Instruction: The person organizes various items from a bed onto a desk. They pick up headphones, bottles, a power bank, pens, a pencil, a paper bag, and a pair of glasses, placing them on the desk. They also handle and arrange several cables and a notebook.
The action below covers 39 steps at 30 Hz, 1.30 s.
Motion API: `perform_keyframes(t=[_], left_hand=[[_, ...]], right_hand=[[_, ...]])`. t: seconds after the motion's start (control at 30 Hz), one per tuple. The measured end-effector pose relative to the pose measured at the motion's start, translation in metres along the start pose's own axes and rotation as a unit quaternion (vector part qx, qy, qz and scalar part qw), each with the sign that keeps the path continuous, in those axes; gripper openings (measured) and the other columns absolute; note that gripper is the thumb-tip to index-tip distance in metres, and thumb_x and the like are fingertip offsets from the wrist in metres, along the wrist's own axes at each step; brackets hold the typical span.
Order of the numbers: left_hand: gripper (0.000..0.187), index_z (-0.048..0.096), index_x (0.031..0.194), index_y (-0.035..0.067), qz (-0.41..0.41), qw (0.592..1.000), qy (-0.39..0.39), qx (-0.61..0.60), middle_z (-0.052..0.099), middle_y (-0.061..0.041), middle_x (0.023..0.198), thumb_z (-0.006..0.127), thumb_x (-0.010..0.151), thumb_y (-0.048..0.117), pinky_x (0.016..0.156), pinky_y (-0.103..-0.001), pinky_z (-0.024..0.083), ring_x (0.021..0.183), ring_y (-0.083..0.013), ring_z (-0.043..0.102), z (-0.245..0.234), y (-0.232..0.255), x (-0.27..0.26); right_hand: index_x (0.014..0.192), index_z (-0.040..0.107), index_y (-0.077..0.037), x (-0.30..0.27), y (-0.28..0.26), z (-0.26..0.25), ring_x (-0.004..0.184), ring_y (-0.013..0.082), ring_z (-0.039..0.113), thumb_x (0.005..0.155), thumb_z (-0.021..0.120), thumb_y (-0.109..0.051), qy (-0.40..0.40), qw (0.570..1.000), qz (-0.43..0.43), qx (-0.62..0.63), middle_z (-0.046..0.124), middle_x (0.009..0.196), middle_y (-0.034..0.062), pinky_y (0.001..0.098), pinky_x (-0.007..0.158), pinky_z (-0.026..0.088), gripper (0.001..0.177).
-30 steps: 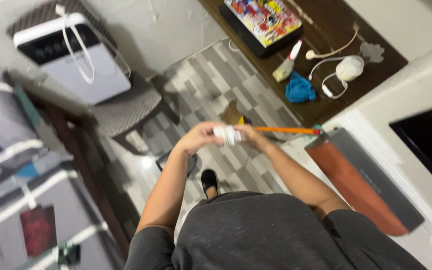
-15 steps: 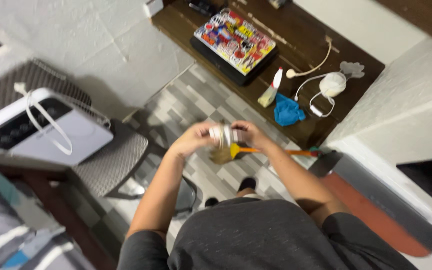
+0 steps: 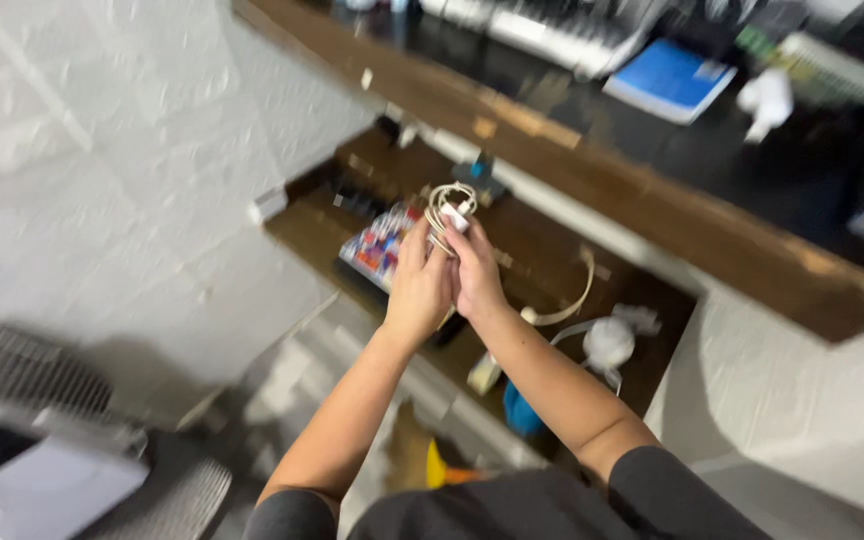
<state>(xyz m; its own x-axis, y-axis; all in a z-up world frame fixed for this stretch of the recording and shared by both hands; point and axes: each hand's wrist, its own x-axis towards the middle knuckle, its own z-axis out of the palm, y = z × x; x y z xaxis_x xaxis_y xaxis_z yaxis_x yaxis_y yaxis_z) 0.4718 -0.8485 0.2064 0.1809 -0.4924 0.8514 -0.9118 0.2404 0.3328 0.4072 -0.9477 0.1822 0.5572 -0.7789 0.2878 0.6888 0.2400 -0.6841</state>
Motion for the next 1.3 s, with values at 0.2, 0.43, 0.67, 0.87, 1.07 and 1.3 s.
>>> perform_keyframes(t=[0.2, 0.43, 0.67, 0.87, 1.07, 1.3], left_hand=[[0.055, 0.046, 0.152, 0.000, 0.046, 0.962, 0.059, -0.264, 0.020, -0.030, 0.167, 0.056, 0.097, 0.000, 0.119, -0.044, 0.042, 0.150, -0.0472, 0.041, 0.041, -0.006, 0.129], [0.029, 0.074, 0.122, 0.010, 0.090, 0.977, 0.088, -0.171, 0.052, -0.022, 0.150, 0.073, 0.093, 0.010, 0.119, -0.050, 0.040, 0.141, -0.0421, 0.049, 0.121, -0.020, 0.221], [0.026, 0.073, 0.112, 0.006, 0.063, 0.988, 0.006, -0.143, 0.051, -0.027, 0.143, 0.074, 0.088, 0.016, 0.113, -0.051, 0.041, 0.135, -0.0477, 0.046, 0.168, -0.031, 0.244], [0.029, 0.073, 0.108, 0.005, 0.047, 0.989, -0.081, -0.118, 0.044, -0.032, 0.147, 0.075, 0.084, 0.022, 0.112, -0.052, 0.039, 0.137, -0.0495, 0.041, 0.165, -0.031, 0.253], [0.032, 0.072, 0.110, 0.005, 0.032, 0.986, -0.116, -0.117, 0.047, -0.030, 0.146, 0.074, 0.085, 0.025, 0.111, -0.052, 0.040, 0.137, -0.0482, 0.042, 0.161, -0.028, 0.252], [0.029, 0.073, 0.108, 0.006, 0.028, 0.987, -0.116, -0.111, 0.050, -0.027, 0.144, 0.073, 0.086, 0.024, 0.109, -0.051, 0.041, 0.135, -0.0456, 0.044, 0.158, -0.023, 0.254]], right_hand=[[0.142, 0.054, 0.000, 0.122, -0.105, 0.035, 0.114, 0.0187, 0.064, 0.102, 0.058, -0.005, -0.063, 0.982, -0.146, -0.097, 0.065, 0.129, 0.0101, 0.0316, 0.096, 0.053, 0.041], [0.137, 0.056, -0.002, 0.358, -0.231, -0.016, 0.100, 0.0253, 0.068, 0.097, 0.062, -0.007, 0.015, 0.942, -0.240, -0.233, 0.067, 0.119, 0.0156, 0.0384, 0.080, 0.058, 0.041], [0.118, 0.065, -0.002, 0.431, -0.318, -0.146, 0.106, 0.0446, 0.062, 0.083, 0.071, -0.011, 0.201, 0.515, -0.318, -0.771, 0.053, 0.127, 0.0235, 0.0481, 0.092, 0.051, 0.036], [0.116, 0.066, -0.004, 0.460, -0.315, -0.151, 0.108, 0.0433, 0.062, 0.085, 0.070, -0.013, 0.172, 0.456, -0.198, -0.850, 0.056, 0.126, 0.0219, 0.0515, 0.090, 0.050, 0.033], [0.109, 0.071, -0.011, 0.461, -0.308, -0.161, 0.112, 0.0382, 0.065, 0.084, 0.075, -0.023, 0.171, 0.416, -0.119, -0.885, 0.073, 0.111, 0.0170, 0.0502, 0.096, 0.051, 0.028], [0.101, 0.074, -0.010, 0.453, -0.311, -0.159, 0.096, 0.0420, 0.063, 0.081, 0.079, -0.026, 0.161, 0.414, -0.258, -0.858, 0.068, 0.101, 0.0212, 0.0530, 0.078, 0.052, 0.026]])
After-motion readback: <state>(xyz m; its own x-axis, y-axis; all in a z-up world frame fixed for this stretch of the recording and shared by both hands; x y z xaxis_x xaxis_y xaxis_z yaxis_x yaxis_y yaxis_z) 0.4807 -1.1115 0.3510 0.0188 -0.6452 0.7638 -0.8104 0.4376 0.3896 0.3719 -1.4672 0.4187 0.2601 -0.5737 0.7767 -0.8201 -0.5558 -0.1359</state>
